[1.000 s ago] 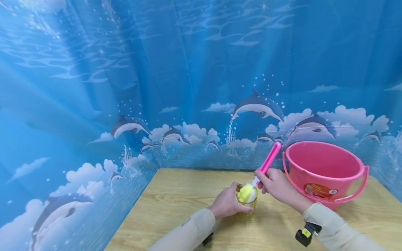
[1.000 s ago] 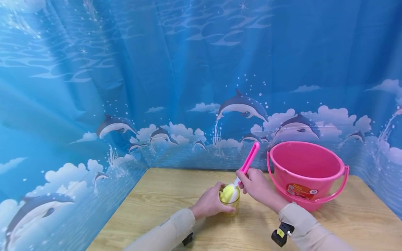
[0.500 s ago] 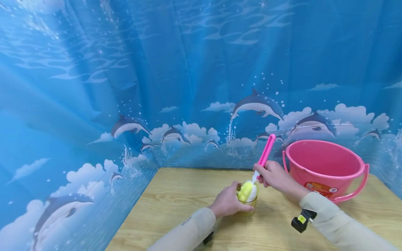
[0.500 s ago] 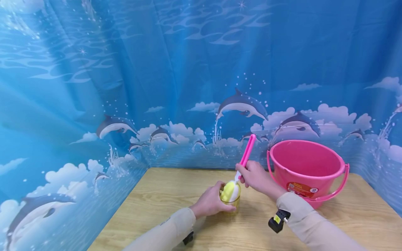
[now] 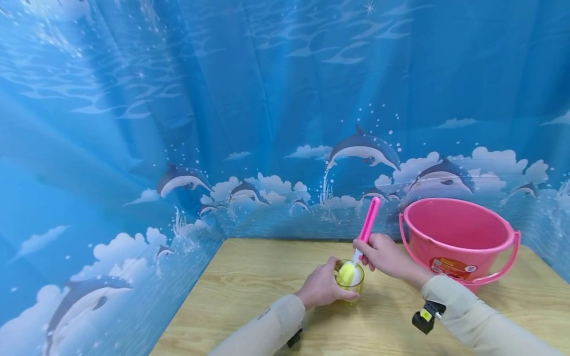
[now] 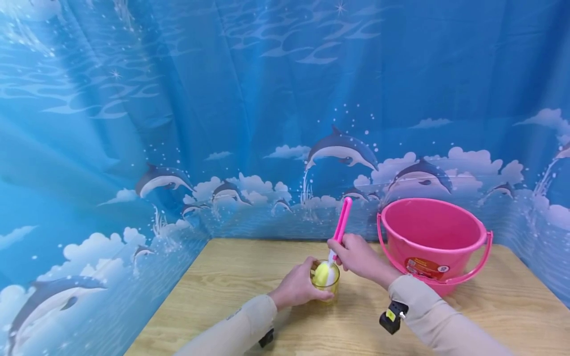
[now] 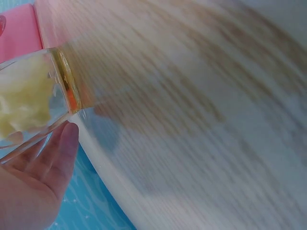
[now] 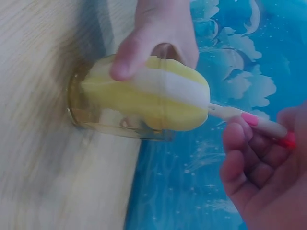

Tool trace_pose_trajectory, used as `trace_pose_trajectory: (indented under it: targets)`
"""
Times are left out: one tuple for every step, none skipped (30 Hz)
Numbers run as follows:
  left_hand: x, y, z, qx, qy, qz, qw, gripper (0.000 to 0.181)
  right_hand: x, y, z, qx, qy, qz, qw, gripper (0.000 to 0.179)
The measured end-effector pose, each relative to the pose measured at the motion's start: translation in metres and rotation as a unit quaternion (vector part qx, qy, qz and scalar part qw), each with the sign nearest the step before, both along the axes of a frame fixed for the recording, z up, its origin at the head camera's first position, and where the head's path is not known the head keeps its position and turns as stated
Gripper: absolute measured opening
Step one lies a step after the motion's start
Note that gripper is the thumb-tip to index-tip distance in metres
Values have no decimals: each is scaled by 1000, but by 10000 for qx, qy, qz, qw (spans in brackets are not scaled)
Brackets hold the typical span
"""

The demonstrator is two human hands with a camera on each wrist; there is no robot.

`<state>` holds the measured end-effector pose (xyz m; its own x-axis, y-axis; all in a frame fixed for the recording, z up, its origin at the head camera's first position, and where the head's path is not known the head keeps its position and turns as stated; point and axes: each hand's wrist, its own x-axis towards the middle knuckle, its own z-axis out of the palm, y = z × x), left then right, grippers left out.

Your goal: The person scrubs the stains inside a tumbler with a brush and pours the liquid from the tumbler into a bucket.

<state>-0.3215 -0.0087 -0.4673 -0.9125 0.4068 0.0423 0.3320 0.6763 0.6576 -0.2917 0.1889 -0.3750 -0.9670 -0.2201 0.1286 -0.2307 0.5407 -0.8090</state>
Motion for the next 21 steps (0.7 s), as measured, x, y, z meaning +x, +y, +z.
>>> trace_pose_trajectory:
  targets:
    - [0,0,0,-4,-18,11,10000,82,1,0,3,-15,39,-33,10000,32]
    - [0,0,-1,3,-43,16,10000,82,1,0,5,-24,80,-59,9999,32]
    - [0,0,-1,7,-52,17,10000,82,2,1,8,-56,111,-109,9999,31]
    - [0,0,-1,1,-46,20,10000,83,1,1,11,-67,190,-144,9997,31]
    - [0,0,-1,1,-36,20,10000,83,1,2,13,-88,256,-176,9995,31]
    - [0,0,-1,-2,-16,23,10000,82,0,2,15,-102,304,-193,9993,32]
    - [0,0,-1,5,6,20,10000,82,0,3,17,-108,336,-200,9992,32]
    - [0,0,-2,17,19,16,10000,82,-1,3,18,-99,331,-198,9992,32]
    - [0,0,-1,27,34,12,10000,82,-2,4,19,-92,318,-168,9993,33]
    - [0,0,-1,27,44,13,10000,81,-3,4,19,-69,273,-140,9995,34]
    - [0,0,-1,27,50,12,10000,81,-3,3,19,-61,205,-113,9997,34]
    - [0,-1,-1,23,45,14,10000,81,-3,3,18,-45,144,-83,9999,34]
    - [0,-1,-1,28,22,12,10000,80,-4,2,17,-22,81,-75,9999,34]
    - [0,-1,0,37,-8,11,10000,80,-4,1,16,-4,32,-65,10000,33]
    - [1,-1,0,41,-32,9,10000,81,-4,0,15,4,12,-35,10000,33]
    - [1,-1,1,41,-53,7,10000,81,-4,-1,13,18,-29,-35,10000,33]
    - [1,-1,1,47,-73,3,10000,81,-4,-2,11,31,-36,-14,10000,33]
    - [1,-1,1,55,-87,-7,9999,81,-3,-4,9,63,-44,17,10000,33]
    - [1,-1,1,61,-88,-21,9999,80,-3,-5,7,90,-53,46,9999,33]
    - [1,0,1,66,-80,-36,9999,79,-2,-6,5,128,-48,84,9999,33]
    - [1,0,1,62,-69,-52,9999,78,-2,-7,3,164,-36,108,9998,33]
